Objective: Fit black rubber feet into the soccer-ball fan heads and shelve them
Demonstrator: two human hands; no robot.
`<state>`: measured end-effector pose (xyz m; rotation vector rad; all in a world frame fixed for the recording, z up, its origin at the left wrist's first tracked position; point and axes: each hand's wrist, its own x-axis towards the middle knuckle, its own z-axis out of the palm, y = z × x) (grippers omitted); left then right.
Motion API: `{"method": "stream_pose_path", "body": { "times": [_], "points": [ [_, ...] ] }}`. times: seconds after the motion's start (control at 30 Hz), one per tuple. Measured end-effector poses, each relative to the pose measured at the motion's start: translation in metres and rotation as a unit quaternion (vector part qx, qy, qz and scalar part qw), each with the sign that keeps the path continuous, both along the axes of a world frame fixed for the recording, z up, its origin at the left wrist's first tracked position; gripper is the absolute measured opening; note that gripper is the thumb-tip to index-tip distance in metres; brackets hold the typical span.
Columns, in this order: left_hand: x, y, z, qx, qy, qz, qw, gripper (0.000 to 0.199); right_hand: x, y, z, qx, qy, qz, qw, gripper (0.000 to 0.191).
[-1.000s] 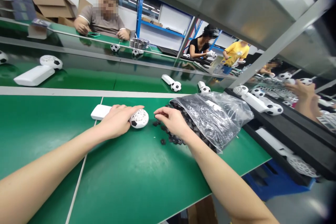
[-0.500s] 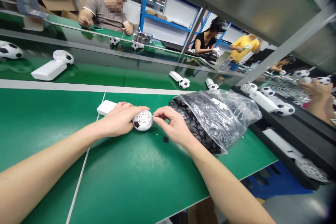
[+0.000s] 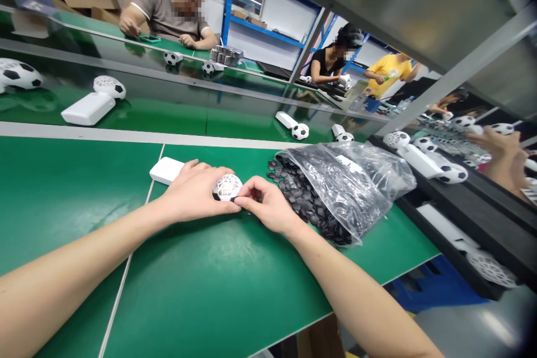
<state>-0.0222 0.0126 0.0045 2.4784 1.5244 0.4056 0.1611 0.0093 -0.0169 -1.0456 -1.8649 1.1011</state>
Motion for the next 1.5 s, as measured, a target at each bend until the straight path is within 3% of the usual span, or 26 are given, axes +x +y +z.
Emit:
{"method": "stream_pose_path", "body": {
  "times": [0.1, 0.27, 0.63, 0.9, 1.0, 1.07, 1.13, 1.3, 1.4, 1.5],
  "points": [
    [0.0, -0.002, -0.001, 0.009, -0.002, -0.002, 1.0, 0.066, 0.001, 0.003, -0.003, -0.053, 0.021, 0.03, 0.998, 0.016],
    [0.0, -0.003, -0.001, 0.031, 0.01, -0.026, 0.999, 0.057, 0.003, 0.006, -0.005, -0.063, 0.031, 0.025, 0.997, 0.017],
    [0.002, 0.001, 0.003, -0.019, 0.003, -0.03, 0.999, 0.043, 0.002, 0.006, -0.001, -0.097, 0.043, 0.011, 0.994, 0.015],
    [-0.002, 0.002, 0.001, -0.01, 0.003, -0.067, 0.998, 0.047, -0.002, 0.011, 0.005, -0.072, 0.046, -0.001, 0.996, 0.016],
    [-0.009, 0.003, 0.0, 0.014, 0.006, -0.072, 0.997, 0.058, 0.011, 0.024, 0.007, 0.021, 0.013, -0.08, 0.996, 0.013],
    [-0.014, 0.005, 0.002, 0.019, 0.018, -0.07, 0.997, 0.063, 0.022, 0.031, 0.005, 0.081, -0.073, -0.14, 0.984, 0.009],
    [-0.019, 0.007, 0.005, 0.001, 0.032, -0.069, 0.997, 0.064, 0.03, 0.034, 0.002, 0.104, -0.164, -0.149, 0.97, 0.005],
    [-0.018, 0.004, 0.004, -0.08, 0.017, -0.004, 0.997, 0.067, 0.024, 0.026, 0.0, 0.173, -0.297, -0.047, 0.938, 0.012],
    [-0.008, -0.003, -0.003, -0.073, -0.046, 0.013, 0.996, 0.065, 0.015, 0.018, 0.004, 0.225, -0.395, -0.023, 0.89, 0.014],
    [-0.001, -0.008, -0.006, -0.066, -0.078, -0.029, 0.994, 0.054, 0.011, 0.013, 0.004, 0.278, -0.474, -0.023, 0.835, 0.019]
  ]
}}
